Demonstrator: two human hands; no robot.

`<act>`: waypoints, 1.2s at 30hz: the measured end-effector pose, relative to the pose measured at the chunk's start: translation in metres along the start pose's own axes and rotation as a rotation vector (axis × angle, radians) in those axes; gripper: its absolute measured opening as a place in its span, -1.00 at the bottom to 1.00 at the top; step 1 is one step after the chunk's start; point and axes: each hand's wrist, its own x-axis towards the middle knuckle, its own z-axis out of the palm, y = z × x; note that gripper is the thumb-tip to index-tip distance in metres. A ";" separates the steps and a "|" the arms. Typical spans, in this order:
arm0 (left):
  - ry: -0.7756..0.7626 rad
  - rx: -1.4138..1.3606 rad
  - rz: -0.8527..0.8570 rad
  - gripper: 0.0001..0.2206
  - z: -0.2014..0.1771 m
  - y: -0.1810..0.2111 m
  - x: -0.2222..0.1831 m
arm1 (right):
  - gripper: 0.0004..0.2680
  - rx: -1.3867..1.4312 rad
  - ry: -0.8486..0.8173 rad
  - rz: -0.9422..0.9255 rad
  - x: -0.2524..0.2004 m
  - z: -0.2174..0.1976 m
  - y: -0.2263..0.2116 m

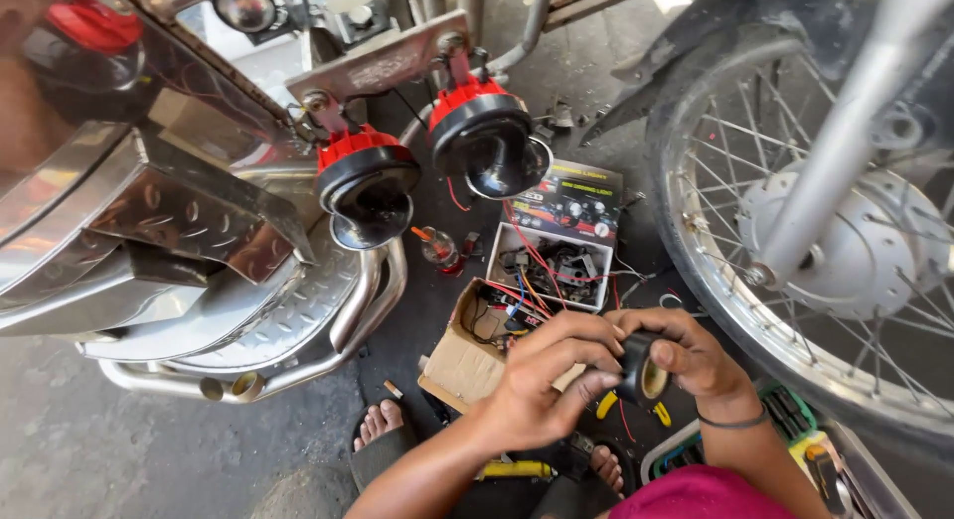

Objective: The person is performing electrical wiring repairs on a motorcycle, connecting wires and insulating the joints with electrical tape.

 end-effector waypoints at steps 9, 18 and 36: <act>0.082 -0.183 -0.314 -0.87 -0.019 -0.033 -0.021 | -0.57 0.010 -0.030 0.065 0.013 -0.013 0.041; 0.398 0.403 -0.213 -0.97 -0.089 -0.053 -0.045 | -0.76 -0.695 0.390 -0.132 0.188 -0.037 0.135; 0.130 0.432 -0.110 -0.98 -0.127 0.022 -0.024 | -0.92 -0.561 0.277 -0.186 0.148 0.057 -0.004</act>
